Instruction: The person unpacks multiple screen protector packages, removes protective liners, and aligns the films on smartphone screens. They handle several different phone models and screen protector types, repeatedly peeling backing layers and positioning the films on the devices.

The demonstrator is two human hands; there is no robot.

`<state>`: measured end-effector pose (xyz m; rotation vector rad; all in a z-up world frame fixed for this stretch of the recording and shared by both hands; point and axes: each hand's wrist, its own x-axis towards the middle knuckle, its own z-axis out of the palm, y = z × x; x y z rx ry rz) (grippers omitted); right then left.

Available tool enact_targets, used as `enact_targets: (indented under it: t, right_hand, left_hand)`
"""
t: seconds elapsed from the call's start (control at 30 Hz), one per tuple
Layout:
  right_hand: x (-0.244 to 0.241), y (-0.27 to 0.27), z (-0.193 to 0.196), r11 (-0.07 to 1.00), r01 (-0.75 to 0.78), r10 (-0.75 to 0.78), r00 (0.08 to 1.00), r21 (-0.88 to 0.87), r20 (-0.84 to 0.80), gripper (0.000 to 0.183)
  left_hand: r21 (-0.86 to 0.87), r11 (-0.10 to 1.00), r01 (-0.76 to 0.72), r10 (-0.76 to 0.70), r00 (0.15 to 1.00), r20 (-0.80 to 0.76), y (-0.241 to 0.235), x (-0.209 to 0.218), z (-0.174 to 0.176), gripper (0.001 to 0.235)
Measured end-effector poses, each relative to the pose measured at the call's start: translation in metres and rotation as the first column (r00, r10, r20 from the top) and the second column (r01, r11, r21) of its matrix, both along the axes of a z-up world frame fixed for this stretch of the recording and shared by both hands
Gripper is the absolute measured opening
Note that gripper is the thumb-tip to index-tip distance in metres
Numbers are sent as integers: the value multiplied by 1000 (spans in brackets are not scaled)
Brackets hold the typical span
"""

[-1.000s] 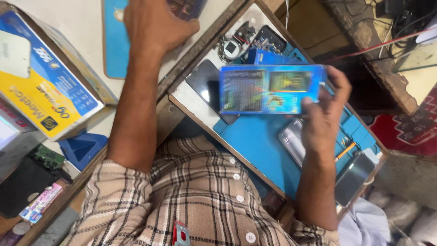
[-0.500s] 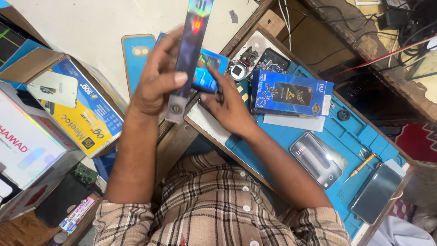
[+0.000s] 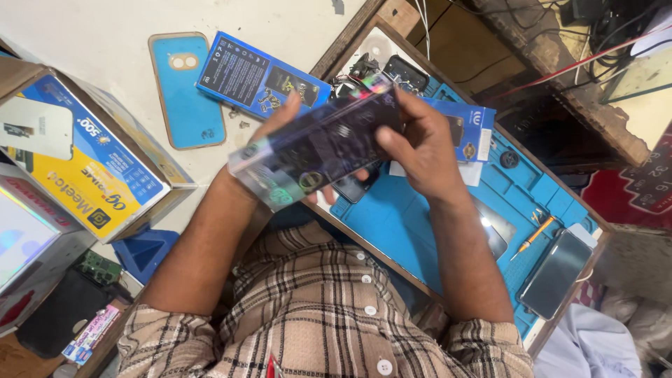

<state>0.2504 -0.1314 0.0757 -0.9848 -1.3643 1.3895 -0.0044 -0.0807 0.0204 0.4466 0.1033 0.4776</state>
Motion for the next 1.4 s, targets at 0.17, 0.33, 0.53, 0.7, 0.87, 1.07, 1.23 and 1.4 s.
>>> enact_targets:
  t: [0.17,0.33,0.53,0.7,0.87,1.07,1.23,1.4]
  right_hand:
    - [-3,-1,-17,978,186,-202,959,-100,-198,48]
    - [-17,-10,-23,951,203,-284,873,-234,-397,42]
    - [-61,-34,-32,916,119,-315,805,-383,-503,41]
    - [-56,-44,-30,962,163,-236,899,-219,-369,36]
    - [-48,-43,-11,738,254,-534,787,625,311,34]
    - [-50,-29,6,531,-74,-657,593,844,465,33]
    - [-49,-19,9,422,-159,-701,567,893,432,38]
    - [-38,-12,-7,473,-136,-649,615,870,448,36]
  left_hand:
    - [210,915,-345,370,924,-98,-9,-18,10,117]
    - [421,718,-555,577,812,86,-15,-13,-3,101]
    - [428,628,-650,604,754,258,-24,49,-22,116]
    - [153,781,-606,526,770,361,-7,53,-12,104]
    - [37,720,-693,662,702,261,-4,45,-6,104]
    - [-58,741,-669,665,719,203,-5,49,-9,100]
    - [20,754,-656,645,746,164,-6,51,-10,100]
    - [15,736,-677,672,733,110,-4,56,-10,103]
